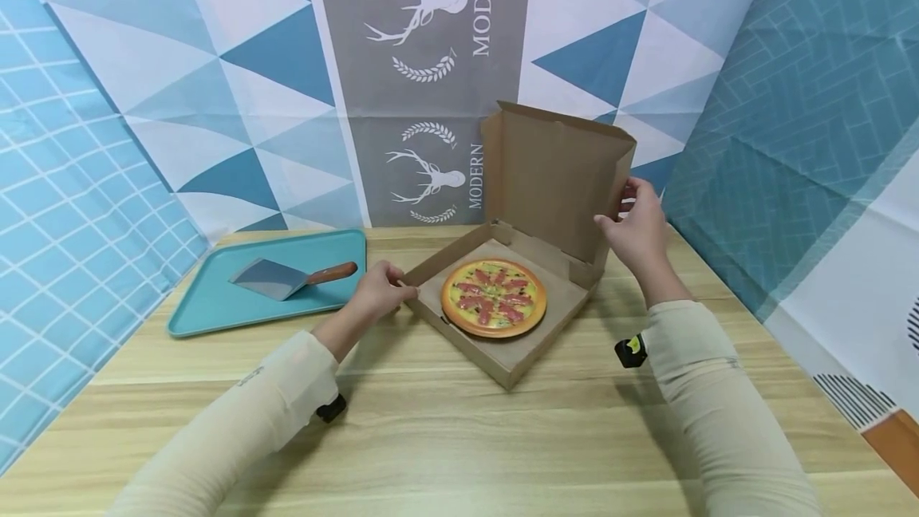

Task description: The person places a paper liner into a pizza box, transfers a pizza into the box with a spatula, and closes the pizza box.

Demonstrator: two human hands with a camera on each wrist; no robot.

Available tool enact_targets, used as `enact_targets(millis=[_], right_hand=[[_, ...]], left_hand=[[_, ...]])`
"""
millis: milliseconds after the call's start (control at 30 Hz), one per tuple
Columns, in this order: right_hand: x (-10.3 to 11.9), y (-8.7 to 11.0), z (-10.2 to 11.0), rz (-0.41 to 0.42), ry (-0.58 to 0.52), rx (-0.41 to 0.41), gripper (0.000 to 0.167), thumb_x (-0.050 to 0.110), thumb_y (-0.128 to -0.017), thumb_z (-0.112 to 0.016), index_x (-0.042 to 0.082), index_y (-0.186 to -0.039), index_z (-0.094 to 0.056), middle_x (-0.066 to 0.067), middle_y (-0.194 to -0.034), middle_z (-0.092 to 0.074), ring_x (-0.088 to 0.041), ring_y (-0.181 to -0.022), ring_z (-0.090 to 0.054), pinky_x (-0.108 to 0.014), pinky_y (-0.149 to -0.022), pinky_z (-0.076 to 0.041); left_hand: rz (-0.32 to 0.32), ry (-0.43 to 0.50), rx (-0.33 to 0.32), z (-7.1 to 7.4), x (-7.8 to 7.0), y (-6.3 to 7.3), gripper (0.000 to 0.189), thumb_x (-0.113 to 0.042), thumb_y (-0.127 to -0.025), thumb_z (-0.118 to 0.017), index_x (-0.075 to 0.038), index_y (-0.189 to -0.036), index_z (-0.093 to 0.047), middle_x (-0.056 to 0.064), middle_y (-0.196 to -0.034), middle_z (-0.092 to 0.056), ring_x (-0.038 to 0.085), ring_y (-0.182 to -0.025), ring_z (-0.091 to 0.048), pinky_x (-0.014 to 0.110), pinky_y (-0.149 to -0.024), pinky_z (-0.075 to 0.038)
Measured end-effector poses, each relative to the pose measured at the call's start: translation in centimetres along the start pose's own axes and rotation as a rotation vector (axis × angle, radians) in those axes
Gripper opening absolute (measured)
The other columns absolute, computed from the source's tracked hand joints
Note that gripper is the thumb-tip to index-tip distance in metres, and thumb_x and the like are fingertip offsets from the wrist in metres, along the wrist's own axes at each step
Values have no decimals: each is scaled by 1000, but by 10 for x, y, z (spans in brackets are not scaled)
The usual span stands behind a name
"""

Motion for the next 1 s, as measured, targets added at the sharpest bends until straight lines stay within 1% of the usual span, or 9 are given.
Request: enact_targets(millis=[167,367,467,567,700,833,933,1000], right_hand=[[3,-6,-9,41,-33,22,74,6,-89,-70,0,-149,-26,-26,-137,-42,-41,-120,-48,-54,-95,-47],[5,-13,-17,78,-48,31,73,1,-89,-68,1,-148,-27,-24,-136,-42,-38,-122,-46,-52,-99,-45],[5,-14,-20,91,-51,32,72,0,-89,-68,2,-148,-29,-22,-136,-42,-37,-121,-46,-51,-99,-45],[3,-15,-23,94,-52,46,71,1,-90,-68,3,-149,-28,-22,-137,-42,-37,-122,-46,-52,-99,-44],[2,-17,-24,117,-44,64,71,1,-89,-68,2,-148,-28,-23,-136,-42,-39,-122,-47,-53,-98,-45],[2,-20,-26,147,-34,84,70,-1,-89,-67,-1,-147,-29,-25,-134,-43,-41,-120,-48,-54,-96,-46],[2,-23,-29,156,-42,111,70,-3,-89,-66,-2,-147,-28,-26,-135,-42,-42,-120,-48,-55,-95,-46],[1,-24,-31,163,-53,126,70,-5,-89,-65,-2,-147,-28,-26,-135,-42,-42,-121,-47,-55,-95,-47]], left_hand=[[-35,-70,12,4,-1,9,36,-18,-80,-77,-1,-102,-54,11,-92,-60,23,-79,-56,32,-68,-48],[-9,-61,18,7,-2,17,39,-18,-79,-77,0,-103,-53,12,-91,-58,24,-78,-55,32,-67,-47],[-10,-78,10,7,-1,19,39,-18,-79,-78,1,-104,-54,12,-91,-58,25,-79,-55,33,-69,-48],[-29,-113,7,8,-1,21,38,-19,-81,-78,2,-103,-55,12,-90,-58,24,-79,-54,35,-70,-47],[-54,-158,16,9,0,26,36,-22,-83,-77,1,-100,-54,10,-87,-57,23,-77,-53,34,-68,-46],[-66,-176,26,11,0,31,36,-24,-83,-77,0,-97,-54,10,-83,-55,23,-73,-52,32,-62,-44],[-55,-175,31,12,1,35,39,-27,-82,-79,0,-96,-55,10,-82,-55,23,-72,-52,32,-61,-44],[-30,-166,39,11,1,36,42,-30,-81,-80,-1,-97,-54,10,-83,-56,22,-71,-54,32,-62,-45]])
Point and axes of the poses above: each hand's wrist, its own y-axis away from the middle knuckle, its own z-axis out of the back of the hand, x = y × z, the point moved 1 cm from there along -y, towards the middle knuckle
